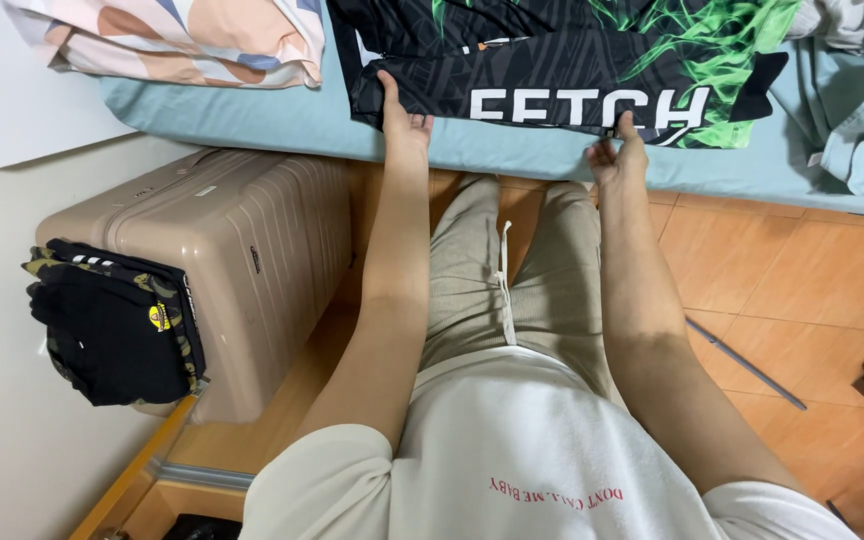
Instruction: The person folds several pieces of clothing, including a black t-shirt with a green graphic, a plain black t-shirt, and a white t-shirt, on a bed. After folding each item, they place it into a beige suitcase positioned on the floor next to the bed.
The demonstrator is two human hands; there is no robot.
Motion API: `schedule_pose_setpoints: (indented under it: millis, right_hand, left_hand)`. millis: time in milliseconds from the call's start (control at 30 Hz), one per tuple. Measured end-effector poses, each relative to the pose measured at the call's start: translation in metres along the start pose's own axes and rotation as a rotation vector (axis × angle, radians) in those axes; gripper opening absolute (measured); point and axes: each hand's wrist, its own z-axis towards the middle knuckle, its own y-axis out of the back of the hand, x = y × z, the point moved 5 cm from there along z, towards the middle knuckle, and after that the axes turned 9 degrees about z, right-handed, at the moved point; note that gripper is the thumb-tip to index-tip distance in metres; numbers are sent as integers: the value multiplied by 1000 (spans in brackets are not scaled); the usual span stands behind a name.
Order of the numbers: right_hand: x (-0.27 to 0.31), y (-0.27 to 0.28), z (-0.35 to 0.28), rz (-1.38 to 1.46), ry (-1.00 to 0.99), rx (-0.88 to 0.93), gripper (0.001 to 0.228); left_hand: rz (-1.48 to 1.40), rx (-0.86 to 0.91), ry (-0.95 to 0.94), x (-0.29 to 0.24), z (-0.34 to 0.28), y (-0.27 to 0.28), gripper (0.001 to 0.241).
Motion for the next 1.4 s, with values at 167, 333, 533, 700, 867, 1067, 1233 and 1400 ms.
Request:
schedule_pose_setpoints:
  millis: [167, 333, 533, 700, 867, 1067, 1233, 1400]
  right_hand:
    - [6, -10, 44, 273, -22, 380, 33]
    - [22, 17, -24, 228, 96, 373, 21]
    - [-6, 43, -58, 72, 112, 96, 22]
    - [15, 40, -87, -147, 905, -238, 58]
    - [29, -57, -177, -1111, 1670, 553, 49]
    - [10, -94, -122, -1576, 1538, 735, 46]
    - [18, -96, -115, -1591, 1324, 652, 33]
    - [40, -80, -135, -1350, 1491, 645, 40]
  left_hand:
    - [-70, 50, -107, -34, -14, -7, 99]
    - [88, 16, -433, -68, -81, 17, 87]
    - [515, -488, -684, -61, -58, 90, 92]
    - [972, -998, -858, -69, -138, 58, 93]
    - [1524, -142, -1284, -43, -144, -11, 41]
    - [1776, 143, -1154, -45, -138, -34, 27]
    - [1790, 319, -1162, -51, -101, -34, 26]
    - [1866, 158, -1184, -55, -129, -60, 30]
